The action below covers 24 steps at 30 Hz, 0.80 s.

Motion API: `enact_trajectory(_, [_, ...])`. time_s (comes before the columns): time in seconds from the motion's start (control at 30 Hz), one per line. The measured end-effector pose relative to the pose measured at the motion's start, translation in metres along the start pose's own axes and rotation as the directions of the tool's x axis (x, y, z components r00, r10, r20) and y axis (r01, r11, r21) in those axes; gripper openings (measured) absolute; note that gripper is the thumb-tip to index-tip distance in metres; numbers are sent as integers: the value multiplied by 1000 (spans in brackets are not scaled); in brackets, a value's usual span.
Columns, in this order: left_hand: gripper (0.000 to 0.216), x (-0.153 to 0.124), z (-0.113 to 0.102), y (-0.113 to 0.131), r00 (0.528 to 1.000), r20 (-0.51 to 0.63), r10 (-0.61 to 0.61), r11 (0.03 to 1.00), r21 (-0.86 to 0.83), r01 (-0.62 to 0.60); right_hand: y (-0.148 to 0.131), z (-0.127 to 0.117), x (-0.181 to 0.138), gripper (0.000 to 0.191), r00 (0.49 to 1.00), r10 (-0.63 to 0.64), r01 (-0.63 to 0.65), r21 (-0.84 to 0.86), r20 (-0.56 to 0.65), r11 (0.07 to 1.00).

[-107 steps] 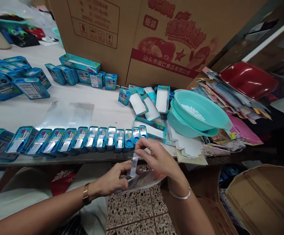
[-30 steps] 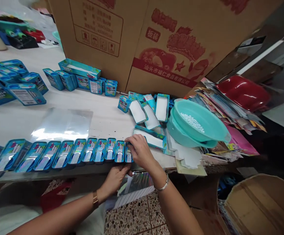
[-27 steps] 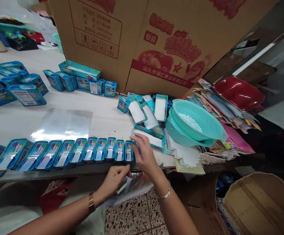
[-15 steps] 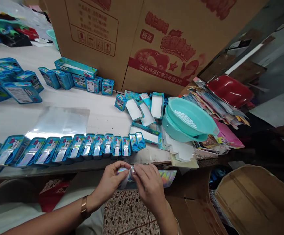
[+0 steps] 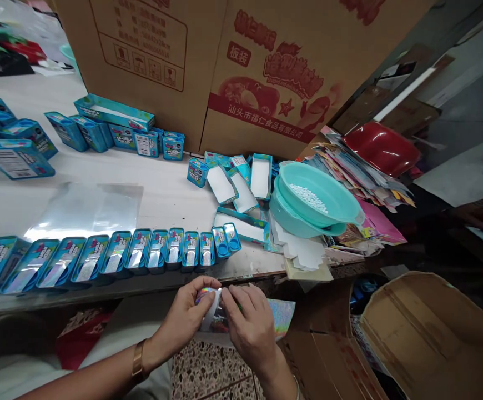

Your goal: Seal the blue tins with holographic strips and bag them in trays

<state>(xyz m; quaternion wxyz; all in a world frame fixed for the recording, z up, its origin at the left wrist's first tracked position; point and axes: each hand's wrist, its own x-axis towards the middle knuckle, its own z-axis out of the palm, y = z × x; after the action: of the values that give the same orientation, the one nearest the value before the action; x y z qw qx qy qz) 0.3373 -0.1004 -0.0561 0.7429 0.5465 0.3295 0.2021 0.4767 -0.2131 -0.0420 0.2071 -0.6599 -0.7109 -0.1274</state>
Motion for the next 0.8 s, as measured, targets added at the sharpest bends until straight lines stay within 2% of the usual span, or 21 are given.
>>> enact_trajectory(0.07, [26,1,0,-2,1000,9,1,1000,8,-1,-2,1,-1,33,1000,12,-11,42,-14,999])
enact_trajectory(0.13, [24,1,0,-4,999,3,32,999,29,-32,-4,1,0,30,996,86,-81,146,-26,986])
enact_trajectory(0.23, [20,0,0,-6,994,-3,107,991,79,-106,-8,0,4,21,961,273,-269,356,39,895])
enact_trajectory(0.33, [19,-1,0,-6,988,15,152,980,127,-153,-11,0,8,19,929,355,-365,440,108,821])
enact_trajectory(0.53, [20,-1,1,-7,986,39,163,975,145,-167,-12,3,5,18,941,334,-330,391,59,859])
enact_trajectory(0.67, [20,1,3,-8,996,-3,89,992,86,-88,-12,5,1,29,970,238,-216,269,-53,939])
enact_trajectory(0.8, [24,2,4,-8,999,-16,30,999,41,-30,-14,5,0,33,974,197,-168,229,-108,959])
